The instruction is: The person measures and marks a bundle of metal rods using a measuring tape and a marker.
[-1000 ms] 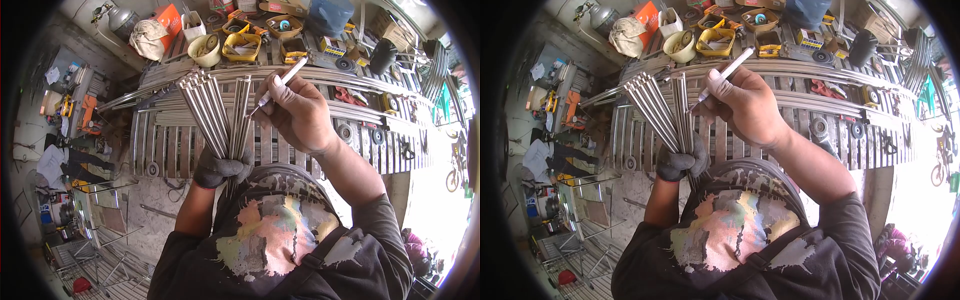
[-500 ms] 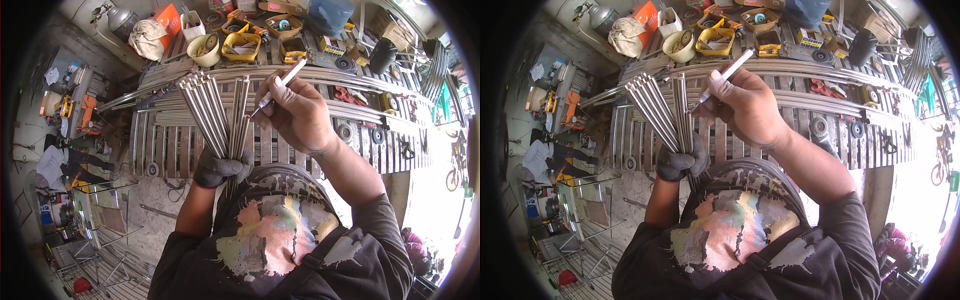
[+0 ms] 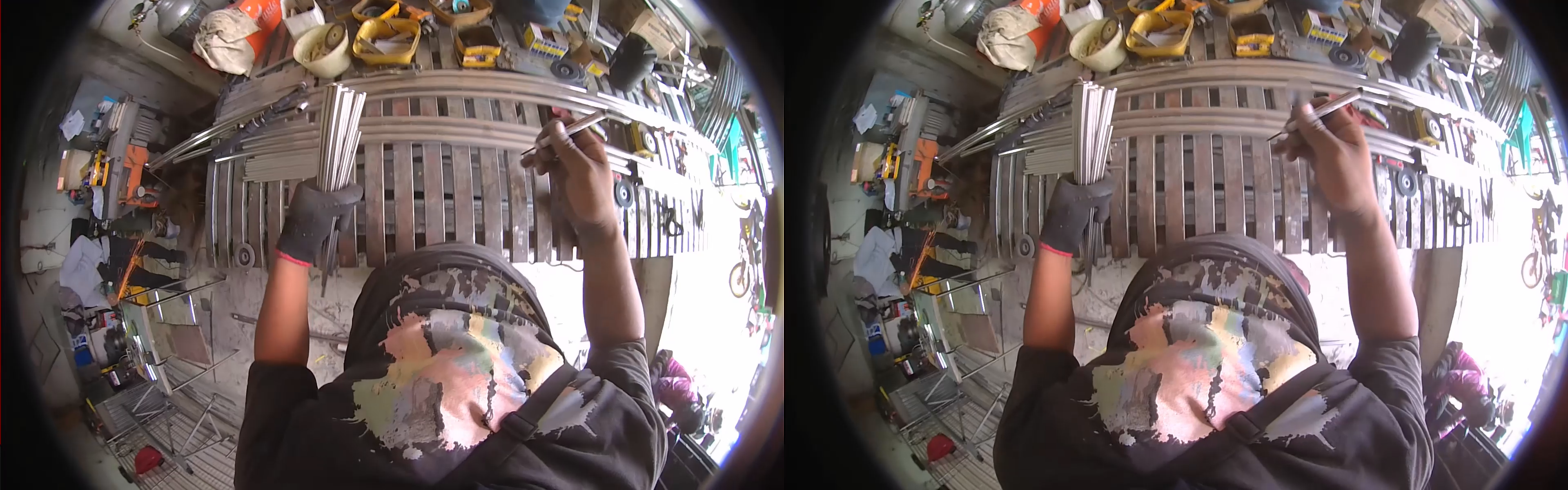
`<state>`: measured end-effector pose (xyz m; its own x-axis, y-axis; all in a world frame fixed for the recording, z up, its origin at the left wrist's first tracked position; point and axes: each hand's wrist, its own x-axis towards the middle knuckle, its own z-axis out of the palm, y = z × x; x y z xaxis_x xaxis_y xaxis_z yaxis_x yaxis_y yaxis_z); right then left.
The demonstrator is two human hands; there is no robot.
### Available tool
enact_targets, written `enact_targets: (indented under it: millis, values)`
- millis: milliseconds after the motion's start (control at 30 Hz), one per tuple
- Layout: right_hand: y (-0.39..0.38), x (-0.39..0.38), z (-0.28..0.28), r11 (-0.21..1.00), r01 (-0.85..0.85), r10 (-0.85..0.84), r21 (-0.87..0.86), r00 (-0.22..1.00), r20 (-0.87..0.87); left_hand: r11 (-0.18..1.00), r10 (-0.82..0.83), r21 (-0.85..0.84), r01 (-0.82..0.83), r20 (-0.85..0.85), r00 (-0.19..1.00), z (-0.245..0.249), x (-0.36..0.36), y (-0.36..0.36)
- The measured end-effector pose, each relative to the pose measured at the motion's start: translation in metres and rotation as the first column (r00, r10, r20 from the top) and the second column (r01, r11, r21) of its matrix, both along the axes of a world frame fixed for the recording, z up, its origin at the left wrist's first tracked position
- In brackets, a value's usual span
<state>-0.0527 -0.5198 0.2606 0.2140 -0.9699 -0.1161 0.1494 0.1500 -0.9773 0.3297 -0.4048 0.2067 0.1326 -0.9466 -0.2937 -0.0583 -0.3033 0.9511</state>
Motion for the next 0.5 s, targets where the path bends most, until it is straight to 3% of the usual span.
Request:
enact_targets:
  millis: [33, 133, 200, 300, 400, 500]
  values:
    - [0.002, -0.008, -0.009, 1.0, 0.017, -0.018, 0.014, 1.0, 0.017, 0.997, -0.017, 0.077, 0.016, 0.019, 1.0, -0.013, 0.005, 0.0]
    - [0.019, -0.016, -0.013, 0.993, 0.103, -0.094, 0.053, 0.985, -0.142, 0.96, -0.073, 0.281, 0.004, 0.235, 0.969, -0.041, 0.004, 0.006]
    - [0.026, -0.021, -0.026, 0.99, 0.138, -0.132, 0.037, 0.981, -0.141, 0.946, -0.193, 0.316, 0.065, 0.393, 0.899, -0.073, 0.018, 0.013]
    - [0.037, -0.029, -0.039, 0.996, 0.091, -0.087, 0.01, 0.971, -0.221, 0.927, -0.329, 0.342, 0.155, 0.541, 0.774, -0.109, 0.017, 0.015]
    - [0.047, -0.027, -0.045, 0.993, 0.115, -0.104, 0.036, 0.969, -0.224, 0.865, -0.498, 0.38, 0.327, 0.732, 0.465, -0.133, 0.014, 0.007]
    - [0.054, -0.031, -0.056, 0.993, 0.105, -0.086, 0.058, 0.96, -0.267, 0.827, -0.557, 0.439, 0.352, 0.726, 0.403, -0.13, -0.007, -0.005]
